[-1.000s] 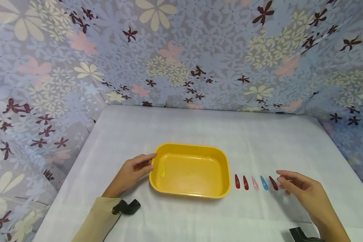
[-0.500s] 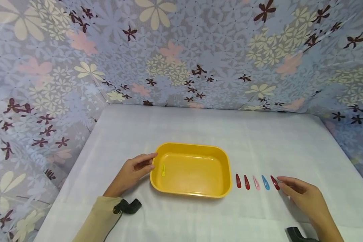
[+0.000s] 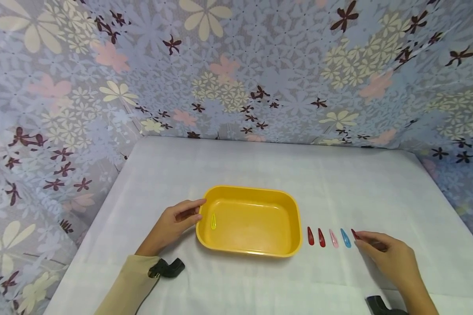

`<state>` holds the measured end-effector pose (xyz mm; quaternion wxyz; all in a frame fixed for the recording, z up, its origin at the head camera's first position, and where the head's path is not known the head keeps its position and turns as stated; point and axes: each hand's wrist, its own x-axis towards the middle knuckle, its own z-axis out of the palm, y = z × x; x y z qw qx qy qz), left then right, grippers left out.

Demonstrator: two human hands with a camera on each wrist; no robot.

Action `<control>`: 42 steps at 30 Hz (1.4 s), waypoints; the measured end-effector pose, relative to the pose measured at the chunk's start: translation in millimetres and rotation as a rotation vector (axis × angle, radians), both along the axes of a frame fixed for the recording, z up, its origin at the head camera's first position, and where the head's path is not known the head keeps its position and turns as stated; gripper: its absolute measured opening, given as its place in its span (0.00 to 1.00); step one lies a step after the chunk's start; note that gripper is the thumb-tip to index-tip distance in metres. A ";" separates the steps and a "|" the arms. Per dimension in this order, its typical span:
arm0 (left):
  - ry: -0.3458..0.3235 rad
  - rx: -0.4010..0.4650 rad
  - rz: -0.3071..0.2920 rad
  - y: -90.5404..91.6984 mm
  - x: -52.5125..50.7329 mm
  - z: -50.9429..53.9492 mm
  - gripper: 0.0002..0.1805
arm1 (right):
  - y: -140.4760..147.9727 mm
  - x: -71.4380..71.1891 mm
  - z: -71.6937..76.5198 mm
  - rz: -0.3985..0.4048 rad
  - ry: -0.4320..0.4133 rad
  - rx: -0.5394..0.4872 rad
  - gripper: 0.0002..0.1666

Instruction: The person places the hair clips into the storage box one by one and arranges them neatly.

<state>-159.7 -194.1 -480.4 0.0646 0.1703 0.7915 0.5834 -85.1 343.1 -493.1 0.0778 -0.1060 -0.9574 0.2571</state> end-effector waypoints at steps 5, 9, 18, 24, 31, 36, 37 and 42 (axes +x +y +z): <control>-0.003 0.001 -0.004 0.2 0.2 -0.4 0.24 | -2.6 0.1 -1.1 -0.005 0.002 0.013 0.19; -0.002 0.003 -0.005 -0.3 0.3 -0.4 0.24 | -5.9 -0.4 -0.1 0.002 0.014 0.031 0.18; 0.008 0.006 -0.008 -0.7 -1.0 -1.0 0.23 | -11.7 0.0 1.7 0.015 0.049 0.074 0.16; -0.004 0.002 -0.005 -0.9 -0.7 -2.1 0.23 | -7.9 2.0 1.8 0.077 0.070 0.051 0.15; -0.007 0.015 -0.005 -1.2 -0.6 -1.0 0.23 | -3.6 2.1 2.6 0.048 -0.024 -0.020 0.21; -0.006 0.015 -0.003 -1.6 -0.1 -0.3 0.23 | -4.6 2.3 5.0 0.027 -0.076 -0.060 0.25; -0.007 0.014 -0.003 -1.7 -0.2 -0.6 0.23 | -4.6 2.4 5.1 0.023 -0.085 -0.070 0.26; -0.003 0.013 -0.006 -1.3 -0.2 -1.3 0.23 | -3.5 3.0 4.5 0.006 -0.132 -0.097 0.27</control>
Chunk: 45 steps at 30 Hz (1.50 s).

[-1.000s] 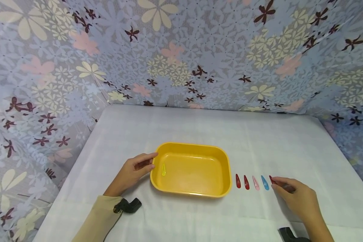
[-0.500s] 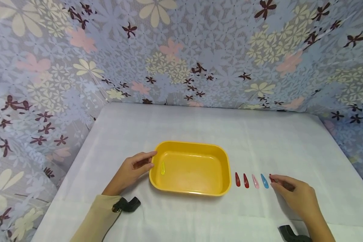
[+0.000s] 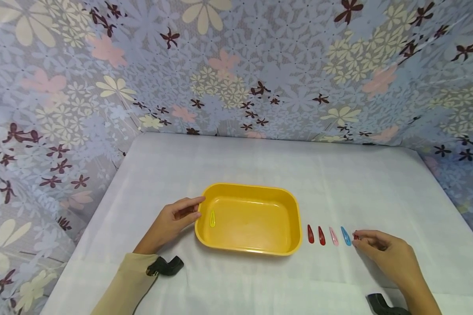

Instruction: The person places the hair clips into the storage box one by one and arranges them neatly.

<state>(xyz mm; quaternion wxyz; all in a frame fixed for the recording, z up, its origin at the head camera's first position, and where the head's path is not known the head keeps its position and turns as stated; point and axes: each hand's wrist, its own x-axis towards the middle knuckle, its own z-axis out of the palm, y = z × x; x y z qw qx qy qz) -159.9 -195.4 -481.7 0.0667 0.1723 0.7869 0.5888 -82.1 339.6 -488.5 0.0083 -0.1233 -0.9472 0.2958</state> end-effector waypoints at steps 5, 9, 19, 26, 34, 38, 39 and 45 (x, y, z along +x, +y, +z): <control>0.007 0.002 0.000 -0.6 -0.2 0.0 0.23 | 0.6 -0.2 0.7 0.005 -0.003 -0.010 0.26; 0.008 -0.002 0.005 -1.3 -1.1 -2.0 0.23 | -0.4 -0.8 1.1 0.020 -0.003 -0.013 0.26; -0.025 -0.006 0.008 -1.4 1.3 -6.6 0.24 | 3.6 -2.5 4.8 0.073 -0.035 -0.041 0.28; -0.010 -0.012 0.006 -0.2 1.6 -6.6 0.24 | 1.8 -2.6 13.8 0.035 -0.058 -0.025 0.31; -0.016 -0.016 0.015 -1.0 2.4 -5.1 0.24 | -13.5 -8.5 36.2 0.116 0.031 -0.037 0.29; -0.015 -0.013 0.016 -0.3 2.2 -3.4 0.24 | -24.3 -12.3 47.2 0.177 0.064 -0.079 0.28; -0.013 -0.013 0.014 -0.1 1.8 -3.2 0.24 | -27.5 -13.4 49.4 0.188 0.067 -0.089 0.29; -0.011 -0.013 0.008 1.3 -0.5 -1.2 0.24 | -50.0 -19.3 61.4 0.228 0.103 -0.121 0.28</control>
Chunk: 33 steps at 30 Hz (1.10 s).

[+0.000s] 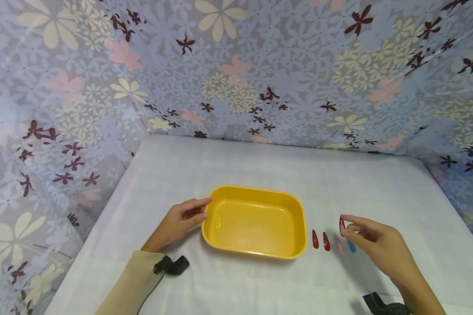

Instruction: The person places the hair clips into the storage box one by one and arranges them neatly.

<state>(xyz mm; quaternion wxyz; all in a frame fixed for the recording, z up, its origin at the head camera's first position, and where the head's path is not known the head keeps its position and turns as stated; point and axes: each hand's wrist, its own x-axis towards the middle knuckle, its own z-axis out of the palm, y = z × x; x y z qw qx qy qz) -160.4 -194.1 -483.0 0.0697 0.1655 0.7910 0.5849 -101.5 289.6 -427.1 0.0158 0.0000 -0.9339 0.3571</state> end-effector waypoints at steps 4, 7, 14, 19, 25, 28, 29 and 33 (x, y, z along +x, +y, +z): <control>0.006 -0.007 -0.008 -0.7 -0.1 -0.3 0.24 | -14.6 -4.9 5.0 0.048 0.011 -0.077 0.27; 0.006 -0.007 -0.009 -1.2 0.2 -0.5 0.24 | -23.6 -10.6 5.8 0.079 -0.029 -0.164 0.28; 0.001 0.005 -0.003 -0.9 -0.4 -2.9 0.23 | -47.5 -23.8 11.5 0.151 -0.109 -0.288 0.27; 0.005 0.004 -0.011 -1.2 -0.3 -3.4 0.24 | -66.0 -31.2 16.7 0.198 -0.149 -0.333 0.28; -0.002 0.007 -0.020 -0.7 -0.4 -1.4 0.25 | -88.1 -40.9 18.7 0.252 -0.187 -0.366 0.30; 0.005 0.009 -0.015 -0.4 -0.3 -0.9 0.25 | -100.6 -47.2 18.4 0.288 -0.161 -0.350 0.28; 0.007 0.006 -0.010 -0.4 0.2 -1.0 0.25 | -105.4 -49.4 17.9 0.302 -0.150 -0.346 0.27; -0.011 -0.004 0.002 0.2 -2.1 -0.1 0.25 | -123.0 -57.1 15.9 0.346 -0.089 -0.323 0.23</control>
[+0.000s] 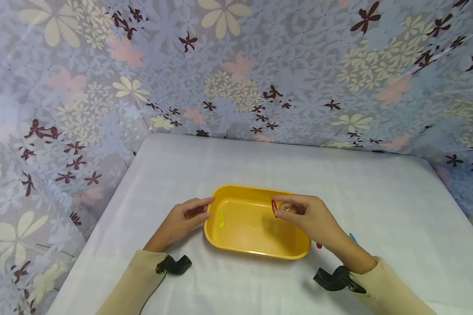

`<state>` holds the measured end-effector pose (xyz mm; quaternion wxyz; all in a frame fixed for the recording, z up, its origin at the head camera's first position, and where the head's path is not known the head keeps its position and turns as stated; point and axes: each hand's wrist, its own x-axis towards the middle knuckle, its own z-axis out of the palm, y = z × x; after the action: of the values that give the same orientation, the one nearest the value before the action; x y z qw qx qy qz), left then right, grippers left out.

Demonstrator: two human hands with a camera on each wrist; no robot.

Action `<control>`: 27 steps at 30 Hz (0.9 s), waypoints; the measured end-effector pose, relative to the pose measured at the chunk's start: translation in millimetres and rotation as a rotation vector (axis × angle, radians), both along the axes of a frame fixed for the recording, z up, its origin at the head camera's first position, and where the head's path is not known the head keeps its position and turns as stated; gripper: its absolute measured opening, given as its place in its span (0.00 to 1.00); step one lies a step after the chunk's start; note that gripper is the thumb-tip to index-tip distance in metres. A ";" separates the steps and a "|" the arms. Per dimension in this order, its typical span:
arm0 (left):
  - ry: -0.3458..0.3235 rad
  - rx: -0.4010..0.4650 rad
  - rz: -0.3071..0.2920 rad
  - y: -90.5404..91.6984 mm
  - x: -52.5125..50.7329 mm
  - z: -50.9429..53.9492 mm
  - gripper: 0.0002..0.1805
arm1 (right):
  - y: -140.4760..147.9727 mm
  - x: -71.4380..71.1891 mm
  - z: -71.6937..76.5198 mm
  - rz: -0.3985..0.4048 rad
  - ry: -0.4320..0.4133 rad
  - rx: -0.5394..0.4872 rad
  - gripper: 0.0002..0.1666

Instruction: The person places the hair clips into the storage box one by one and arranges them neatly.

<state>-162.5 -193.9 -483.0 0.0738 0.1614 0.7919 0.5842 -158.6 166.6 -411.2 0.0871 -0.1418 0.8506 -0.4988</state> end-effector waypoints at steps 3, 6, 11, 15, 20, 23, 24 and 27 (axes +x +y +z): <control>-0.019 0.007 0.011 -0.5 2.3 -2.6 0.25 | -14.0 -5.4 -1.6 0.017 0.028 0.008 0.23; -0.021 0.015 0.007 -0.5 3.1 -3.7 0.24 | -26.5 -9.5 -2.6 0.015 0.048 0.006 0.22; -0.002 0.010 -0.001 -0.4 2.4 -0.5 0.24 | -43.4 -11.7 -3.6 -0.006 0.029 -0.011 0.21; 0.005 0.009 0.000 -0.1 1.8 1.2 0.24 | -54.8 -11.1 -7.9 0.001 0.008 -0.005 0.20; 0.002 0.005 0.000 0.8 1.6 1.7 0.24 | -68.6 -11.1 -17.1 0.030 -0.009 0.044 0.18; 0.005 0.010 -0.011 0.8 1.4 2.0 0.24 | -76.6 -12.2 -23.7 0.051 -0.036 0.042 0.18; 0.009 0.012 -0.015 0.6 1.4 2.0 0.24 | -79.3 -12.6 -25.6 0.057 -0.045 0.041 0.17; 0.016 0.016 -0.025 0.3 1.3 1.4 0.24 | -86.8 -14.2 -30.1 0.073 -0.065 0.046 0.17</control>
<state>-161.2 -193.6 -481.6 0.0735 0.1765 0.7856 0.5884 -172.7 79.9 -441.3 0.1362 -0.1545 0.8529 -0.4797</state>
